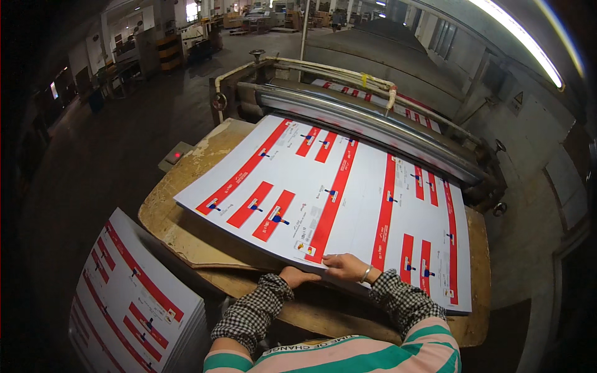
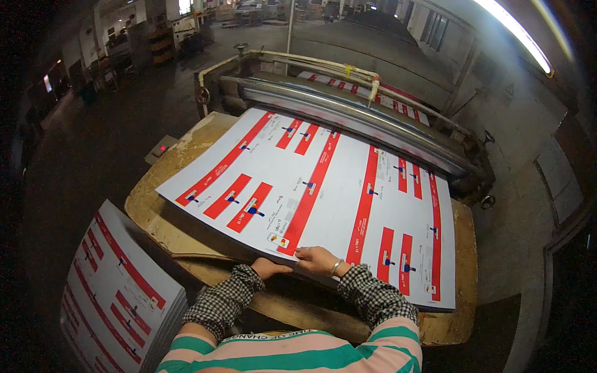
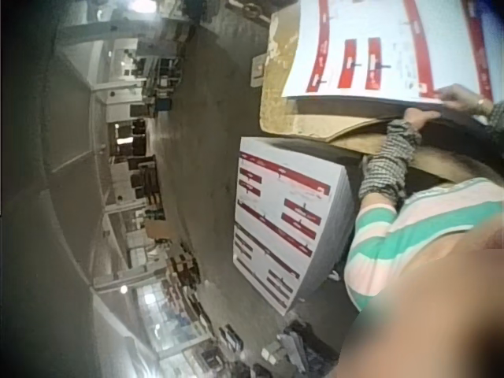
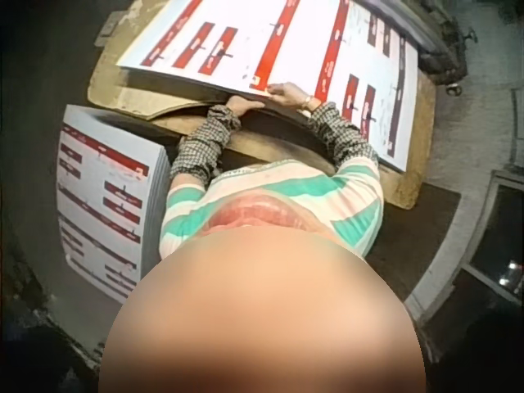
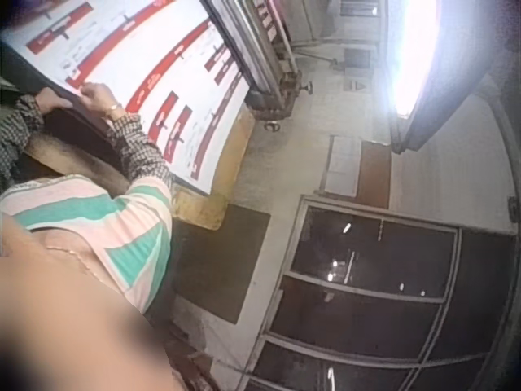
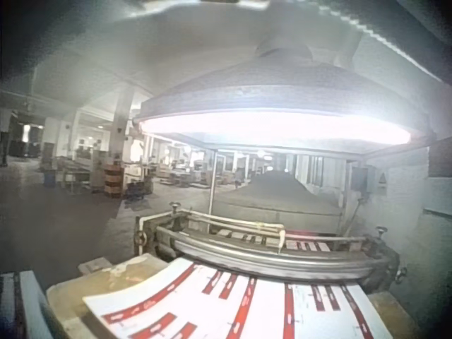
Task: Feeding large sheets of printed paper into an industrial rolling or laminating machine.
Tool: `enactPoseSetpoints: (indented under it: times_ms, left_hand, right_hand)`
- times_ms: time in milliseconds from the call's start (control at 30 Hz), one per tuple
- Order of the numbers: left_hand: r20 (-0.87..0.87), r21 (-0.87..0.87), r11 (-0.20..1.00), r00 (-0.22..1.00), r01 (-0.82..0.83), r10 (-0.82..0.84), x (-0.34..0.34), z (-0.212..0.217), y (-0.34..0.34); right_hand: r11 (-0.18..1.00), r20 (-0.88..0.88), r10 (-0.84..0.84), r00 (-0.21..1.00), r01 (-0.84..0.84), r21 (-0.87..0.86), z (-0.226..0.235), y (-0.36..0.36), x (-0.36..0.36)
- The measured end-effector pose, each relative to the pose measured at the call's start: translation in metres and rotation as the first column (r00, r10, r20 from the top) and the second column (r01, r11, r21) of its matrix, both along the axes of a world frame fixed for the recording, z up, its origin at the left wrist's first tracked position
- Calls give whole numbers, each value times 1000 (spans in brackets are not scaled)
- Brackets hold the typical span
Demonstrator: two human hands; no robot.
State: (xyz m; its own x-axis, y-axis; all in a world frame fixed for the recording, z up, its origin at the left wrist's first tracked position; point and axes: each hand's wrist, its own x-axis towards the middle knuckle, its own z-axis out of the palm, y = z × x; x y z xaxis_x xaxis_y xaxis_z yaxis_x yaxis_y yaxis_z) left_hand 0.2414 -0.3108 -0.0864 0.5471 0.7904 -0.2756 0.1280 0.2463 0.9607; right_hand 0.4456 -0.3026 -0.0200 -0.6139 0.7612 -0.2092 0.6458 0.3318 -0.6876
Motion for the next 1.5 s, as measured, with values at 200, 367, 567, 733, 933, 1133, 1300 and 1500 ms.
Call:
enactPoseSetpoints:
  times_ms: [200,367,567,733,933,1133,1300,1500]
  left_hand:
    - [118,93,995,993,-30,19,-4,-3,-2]
    - [95,264,965,995,-7,-19,-6,-18,-9]
    - [179,14,996,980,90,-91,-18,-2,-7]
    - [1,111,994,1000,24,-24,-5,-3,-7]
    - [-80,78,997,997,18,-11,-6,-17,-1]
    - [23,-91,996,1000,-19,21,2,-16,17]
    - [91,52,999,996,-12,7,10,6,17]
    - [105,98,995,994,11,-21,0,-5,9]
  right_hand:
    - [951,136,-273,952,289,-113,-1,46,3]
    - [994,260,-111,959,113,8,-22,30,-10]
    - [979,289,-23,957,-38,203,-9,-7,-17]
    - [991,-35,-112,993,109,-78,50,8,1]
    - [999,-29,-36,999,37,37,59,1,-5]
    - [996,-4,-13,1000,13,-91,16,14,5]
    - [915,196,-356,914,383,-126,5,66,17]
    - [979,432,27,901,-112,172,-31,31,-5]
